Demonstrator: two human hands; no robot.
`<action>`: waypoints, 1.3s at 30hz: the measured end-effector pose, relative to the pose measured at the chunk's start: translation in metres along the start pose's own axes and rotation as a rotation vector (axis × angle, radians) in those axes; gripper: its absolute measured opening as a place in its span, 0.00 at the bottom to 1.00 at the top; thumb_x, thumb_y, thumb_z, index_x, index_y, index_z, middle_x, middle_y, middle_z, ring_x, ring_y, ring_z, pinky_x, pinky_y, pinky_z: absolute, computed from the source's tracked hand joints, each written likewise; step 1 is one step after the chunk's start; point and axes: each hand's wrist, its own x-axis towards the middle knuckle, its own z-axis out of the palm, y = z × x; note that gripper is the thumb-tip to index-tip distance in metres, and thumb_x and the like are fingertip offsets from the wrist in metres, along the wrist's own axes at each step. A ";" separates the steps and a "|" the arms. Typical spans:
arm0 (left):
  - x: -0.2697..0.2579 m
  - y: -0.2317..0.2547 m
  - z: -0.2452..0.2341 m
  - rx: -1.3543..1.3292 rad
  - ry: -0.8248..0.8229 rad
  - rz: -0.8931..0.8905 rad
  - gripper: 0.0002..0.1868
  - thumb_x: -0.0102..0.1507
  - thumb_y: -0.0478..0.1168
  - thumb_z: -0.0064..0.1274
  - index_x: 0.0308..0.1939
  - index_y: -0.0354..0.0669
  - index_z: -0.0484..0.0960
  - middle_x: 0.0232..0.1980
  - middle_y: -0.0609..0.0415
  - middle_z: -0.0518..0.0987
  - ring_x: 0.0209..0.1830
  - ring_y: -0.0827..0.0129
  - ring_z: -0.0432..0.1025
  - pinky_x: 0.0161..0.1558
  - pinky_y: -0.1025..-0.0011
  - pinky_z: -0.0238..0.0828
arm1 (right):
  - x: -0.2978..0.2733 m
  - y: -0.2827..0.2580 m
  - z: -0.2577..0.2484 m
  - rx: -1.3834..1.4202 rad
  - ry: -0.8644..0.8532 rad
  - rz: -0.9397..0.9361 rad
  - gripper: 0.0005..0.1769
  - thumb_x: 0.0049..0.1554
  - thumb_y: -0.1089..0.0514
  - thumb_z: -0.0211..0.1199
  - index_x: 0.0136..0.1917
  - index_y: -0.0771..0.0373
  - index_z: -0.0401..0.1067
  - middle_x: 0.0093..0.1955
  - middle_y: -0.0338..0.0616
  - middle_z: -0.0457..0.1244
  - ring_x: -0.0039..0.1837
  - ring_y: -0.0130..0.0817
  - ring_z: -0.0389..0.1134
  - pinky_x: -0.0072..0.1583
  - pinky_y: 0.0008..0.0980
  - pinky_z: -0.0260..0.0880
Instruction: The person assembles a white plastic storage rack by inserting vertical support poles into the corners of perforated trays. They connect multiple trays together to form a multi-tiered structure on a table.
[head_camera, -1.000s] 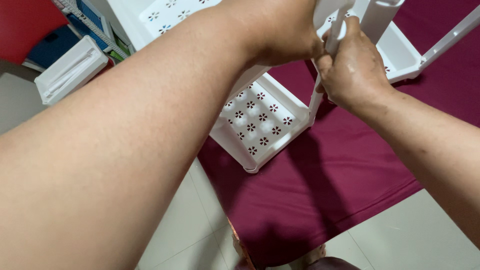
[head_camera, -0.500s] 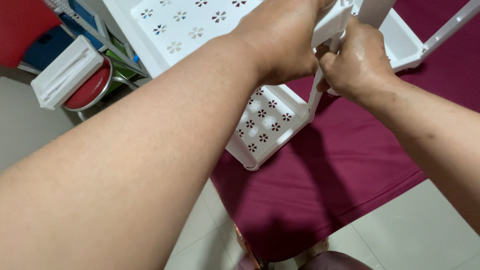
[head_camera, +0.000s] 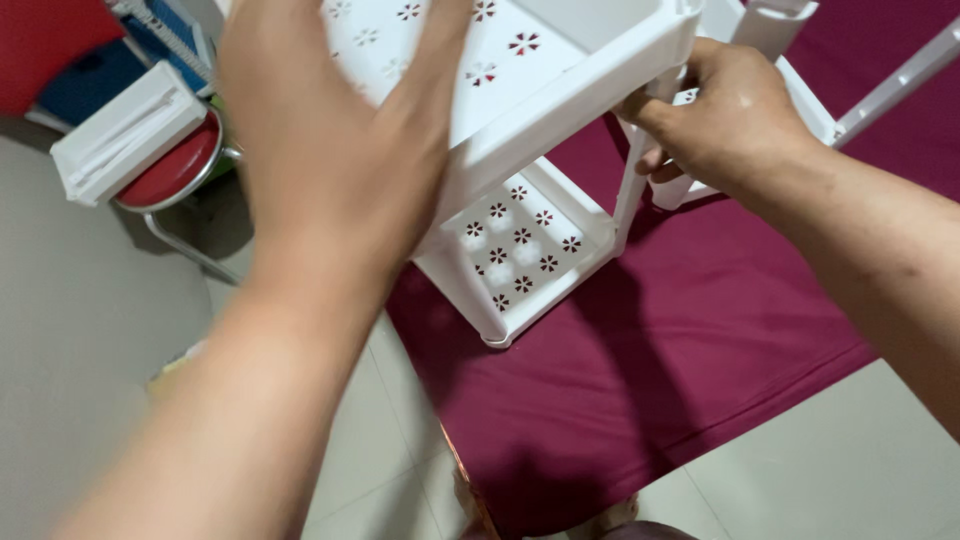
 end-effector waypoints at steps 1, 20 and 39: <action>-0.021 0.001 -0.007 -0.001 0.025 -0.052 0.23 0.75 0.48 0.59 0.64 0.32 0.75 0.61 0.40 0.79 0.63 0.54 0.73 0.65 0.62 0.70 | 0.002 0.001 -0.001 -0.014 0.003 -0.004 0.19 0.66 0.57 0.62 0.68 0.65 0.70 0.49 0.54 0.72 0.44 0.38 0.77 0.48 0.38 0.82; -0.108 -0.027 0.008 -1.083 -0.296 -0.800 0.34 0.63 0.57 0.65 0.65 0.39 0.79 0.63 0.51 0.80 0.65 0.62 0.74 0.62 0.49 0.82 | -0.060 0.016 0.016 0.150 -0.008 0.226 0.20 0.65 0.61 0.62 0.69 0.69 0.71 0.59 0.54 0.71 0.49 0.36 0.76 0.50 0.33 0.83; -0.099 -0.035 0.031 -1.067 -0.331 -0.865 0.64 0.42 0.94 0.45 0.58 0.43 0.78 0.46 0.52 0.80 0.54 0.66 0.76 0.42 0.67 0.75 | -0.062 -0.088 0.019 1.115 -0.178 0.193 0.27 0.60 0.50 0.69 0.55 0.79 0.70 0.53 0.56 0.65 0.45 0.28 0.75 0.48 0.27 0.84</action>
